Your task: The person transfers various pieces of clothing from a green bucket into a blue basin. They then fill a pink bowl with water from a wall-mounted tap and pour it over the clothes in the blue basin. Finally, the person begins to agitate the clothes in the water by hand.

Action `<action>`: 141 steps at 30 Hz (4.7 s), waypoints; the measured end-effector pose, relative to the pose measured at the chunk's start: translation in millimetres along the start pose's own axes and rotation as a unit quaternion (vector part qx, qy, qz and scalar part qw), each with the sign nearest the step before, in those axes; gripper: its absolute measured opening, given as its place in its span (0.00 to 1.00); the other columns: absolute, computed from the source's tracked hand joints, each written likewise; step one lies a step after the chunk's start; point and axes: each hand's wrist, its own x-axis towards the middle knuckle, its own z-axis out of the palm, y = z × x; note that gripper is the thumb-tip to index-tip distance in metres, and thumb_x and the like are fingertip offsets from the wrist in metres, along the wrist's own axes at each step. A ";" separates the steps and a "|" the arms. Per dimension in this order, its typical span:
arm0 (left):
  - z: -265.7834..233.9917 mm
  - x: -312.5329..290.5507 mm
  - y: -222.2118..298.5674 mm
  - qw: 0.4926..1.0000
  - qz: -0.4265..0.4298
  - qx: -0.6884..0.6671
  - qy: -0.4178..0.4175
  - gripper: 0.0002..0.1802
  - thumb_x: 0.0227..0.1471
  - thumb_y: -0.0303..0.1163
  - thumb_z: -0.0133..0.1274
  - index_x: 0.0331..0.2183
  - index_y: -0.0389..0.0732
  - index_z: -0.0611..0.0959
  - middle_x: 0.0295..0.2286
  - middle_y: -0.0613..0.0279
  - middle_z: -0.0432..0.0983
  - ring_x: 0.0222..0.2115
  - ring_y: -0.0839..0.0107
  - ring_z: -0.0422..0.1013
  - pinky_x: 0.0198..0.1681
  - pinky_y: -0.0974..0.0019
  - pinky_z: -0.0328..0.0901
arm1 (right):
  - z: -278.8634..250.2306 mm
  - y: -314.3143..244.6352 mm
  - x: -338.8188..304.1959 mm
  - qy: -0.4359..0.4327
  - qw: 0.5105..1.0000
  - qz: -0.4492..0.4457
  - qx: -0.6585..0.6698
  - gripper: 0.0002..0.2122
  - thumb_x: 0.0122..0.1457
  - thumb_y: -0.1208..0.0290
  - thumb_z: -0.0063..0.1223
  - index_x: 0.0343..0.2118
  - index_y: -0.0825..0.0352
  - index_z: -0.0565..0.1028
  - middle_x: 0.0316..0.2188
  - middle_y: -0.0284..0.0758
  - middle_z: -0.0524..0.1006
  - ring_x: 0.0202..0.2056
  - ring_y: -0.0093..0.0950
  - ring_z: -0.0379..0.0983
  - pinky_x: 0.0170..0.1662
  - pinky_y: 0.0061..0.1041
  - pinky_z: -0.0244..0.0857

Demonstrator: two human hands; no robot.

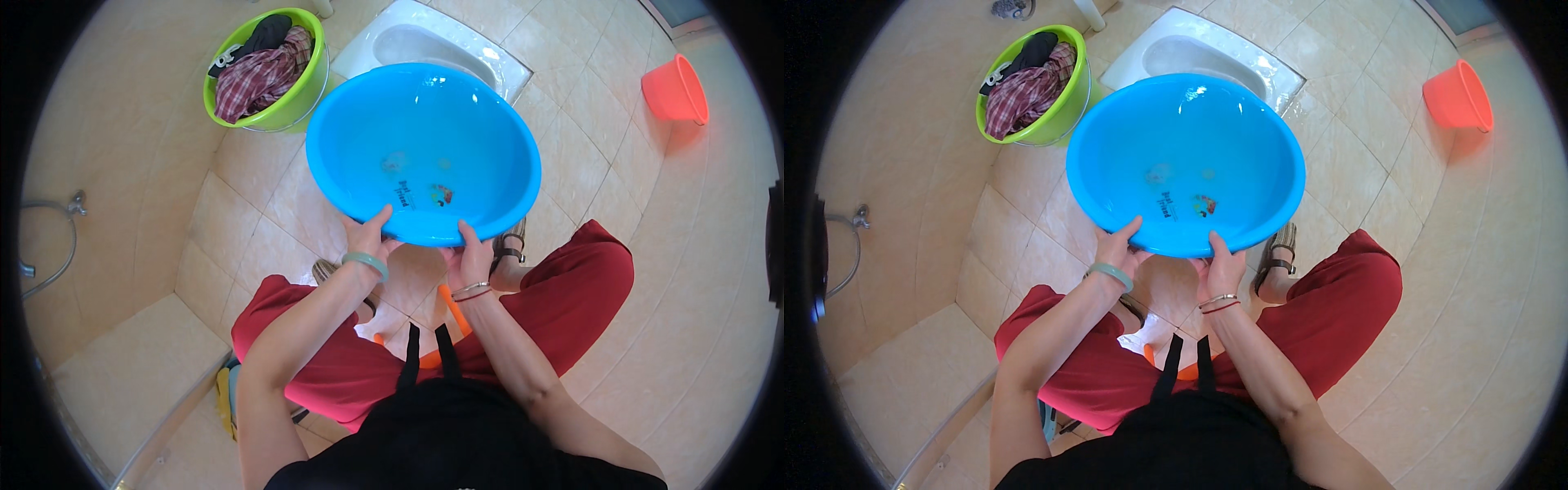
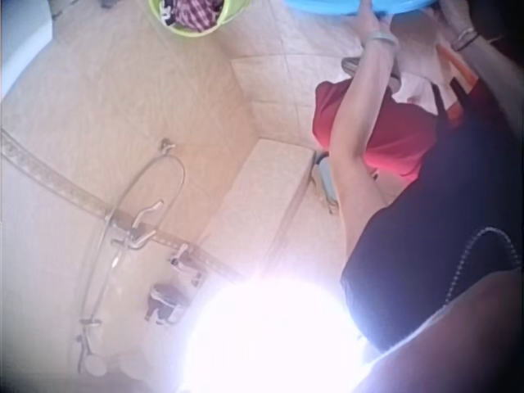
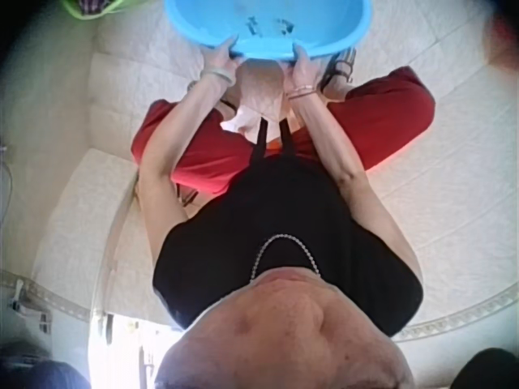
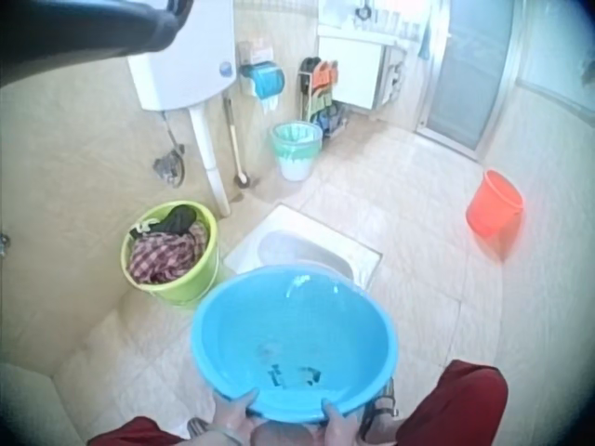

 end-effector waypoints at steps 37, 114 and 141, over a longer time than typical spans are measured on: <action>17.9 -7.5 14.5 1.000 0.018 0.022 -0.004 0.42 0.43 0.23 0.60 0.54 0.52 0.55 0.49 0.53 0.60 0.44 0.51 0.65 0.34 0.44 0.68 | 10.8 -23.9 -7.4 -0.033 0.999 0.006 -0.007 0.15 0.55 0.72 0.52 0.45 0.69 0.66 0.37 0.38 0.74 0.32 0.30 0.75 0.23 0.24 0.74; 2.2 84.8 42.4 0.921 0.032 0.380 0.075 0.22 0.49 0.37 0.53 0.46 0.40 0.71 0.38 0.57 0.73 0.34 0.64 0.72 0.33 0.61 0.69 | -71.0 -123.4 60.4 0.096 0.983 -0.082 -0.134 0.09 0.48 0.74 0.51 0.33 0.67 0.69 0.25 0.31 0.71 0.22 0.23 0.68 0.19 0.23 0.62; -10.3 298.1 52.8 0.852 0.120 0.510 -0.013 0.37 0.44 0.26 0.56 0.54 0.31 0.57 0.43 0.40 0.69 0.38 0.56 0.73 0.39 0.59 0.72 | -14.2 -96.7 151.4 0.079 0.967 -0.202 -0.134 0.13 0.50 0.75 0.54 0.39 0.70 0.69 0.32 0.35 0.73 0.29 0.26 0.71 0.27 0.25 0.68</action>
